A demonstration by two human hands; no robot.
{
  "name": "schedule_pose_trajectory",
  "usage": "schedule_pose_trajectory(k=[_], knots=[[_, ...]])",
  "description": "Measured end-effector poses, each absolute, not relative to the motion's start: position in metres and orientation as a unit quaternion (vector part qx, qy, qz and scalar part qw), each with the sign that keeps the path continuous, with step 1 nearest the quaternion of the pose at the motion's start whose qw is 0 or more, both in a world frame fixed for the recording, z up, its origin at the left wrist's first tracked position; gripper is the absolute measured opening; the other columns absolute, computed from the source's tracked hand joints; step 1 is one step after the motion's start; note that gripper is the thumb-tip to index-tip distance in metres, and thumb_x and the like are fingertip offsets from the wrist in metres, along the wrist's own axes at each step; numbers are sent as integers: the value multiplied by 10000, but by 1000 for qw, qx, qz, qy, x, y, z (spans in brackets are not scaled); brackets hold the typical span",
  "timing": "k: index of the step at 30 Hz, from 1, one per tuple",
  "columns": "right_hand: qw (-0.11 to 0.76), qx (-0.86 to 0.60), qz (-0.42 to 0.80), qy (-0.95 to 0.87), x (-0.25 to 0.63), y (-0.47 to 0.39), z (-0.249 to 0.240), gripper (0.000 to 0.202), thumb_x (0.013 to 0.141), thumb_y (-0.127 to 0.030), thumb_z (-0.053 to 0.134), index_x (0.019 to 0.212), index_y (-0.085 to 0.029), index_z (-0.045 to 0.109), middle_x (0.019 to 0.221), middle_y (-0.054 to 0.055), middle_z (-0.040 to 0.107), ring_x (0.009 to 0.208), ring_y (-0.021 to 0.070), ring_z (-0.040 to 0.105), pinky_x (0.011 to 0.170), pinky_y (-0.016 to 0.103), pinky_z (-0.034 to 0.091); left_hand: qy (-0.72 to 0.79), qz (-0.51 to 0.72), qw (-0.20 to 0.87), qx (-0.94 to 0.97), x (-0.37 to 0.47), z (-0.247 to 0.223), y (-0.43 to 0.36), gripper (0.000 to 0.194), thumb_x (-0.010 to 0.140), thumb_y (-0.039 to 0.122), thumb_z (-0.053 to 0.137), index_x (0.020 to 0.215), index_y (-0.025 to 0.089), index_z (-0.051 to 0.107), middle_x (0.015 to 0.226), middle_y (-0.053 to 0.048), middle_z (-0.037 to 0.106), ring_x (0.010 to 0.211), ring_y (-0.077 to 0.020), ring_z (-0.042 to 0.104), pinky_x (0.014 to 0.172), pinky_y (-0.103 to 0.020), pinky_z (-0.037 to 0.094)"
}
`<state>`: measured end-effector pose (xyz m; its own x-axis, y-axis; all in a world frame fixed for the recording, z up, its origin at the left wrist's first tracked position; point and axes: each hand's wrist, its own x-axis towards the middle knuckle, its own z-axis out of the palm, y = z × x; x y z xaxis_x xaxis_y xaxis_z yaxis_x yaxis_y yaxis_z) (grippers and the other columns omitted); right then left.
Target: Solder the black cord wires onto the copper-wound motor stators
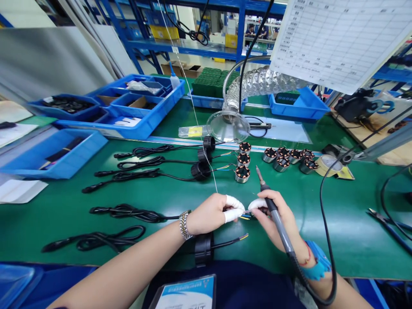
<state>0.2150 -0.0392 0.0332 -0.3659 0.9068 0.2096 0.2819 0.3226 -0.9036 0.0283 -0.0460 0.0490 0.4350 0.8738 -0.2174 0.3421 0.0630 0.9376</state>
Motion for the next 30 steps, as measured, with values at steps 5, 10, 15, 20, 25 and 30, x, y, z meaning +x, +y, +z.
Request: schedule_pose_trajectory(k=[5,10,15,20,25,30], knots=[[372,-390,384,-750,217,-38,35,310,766,-201,550,1049,-228,425,837,21,611,688,115,594,643,228,490,482,245,550,637,28,49,-45,151,746,223,514,685,123,611,617,3,564,591,-99,477,584,-202,377],[363,-373,352,-778,217,-35,36,335,752,-207,573,1055,-236,433,847,13,602,675,110,586,642,220,483,477,243,559,633,26,48,-47,156,749,221,510,669,116,594,597,11,537,556,-82,439,544,-189,348],[354,-350,283,-820,217,-34,37,309,756,-193,568,1043,-237,463,871,13,611,708,113,592,670,219,476,477,246,571,621,26,46,-46,168,751,239,511,679,111,593,596,8,533,559,-85,440,548,-191,354],[360,-343,293,-817,215,-34,33,262,755,-171,577,992,-232,486,796,3,607,658,109,580,635,219,473,469,246,570,628,25,45,-45,186,753,262,520,693,110,607,615,1,549,579,-92,456,564,-195,363],[412,-367,464,-693,207,-35,24,334,733,-194,618,991,-232,410,766,-7,617,667,120,603,619,233,488,472,253,574,620,23,46,-46,182,749,267,532,698,122,630,611,4,561,588,-97,461,586,-199,363],[423,-369,404,-722,204,-33,23,284,733,-203,616,965,-226,454,768,-4,613,673,116,599,629,230,486,503,251,553,615,23,44,-44,231,762,290,516,627,122,598,567,16,518,554,-85,410,549,-200,324]])
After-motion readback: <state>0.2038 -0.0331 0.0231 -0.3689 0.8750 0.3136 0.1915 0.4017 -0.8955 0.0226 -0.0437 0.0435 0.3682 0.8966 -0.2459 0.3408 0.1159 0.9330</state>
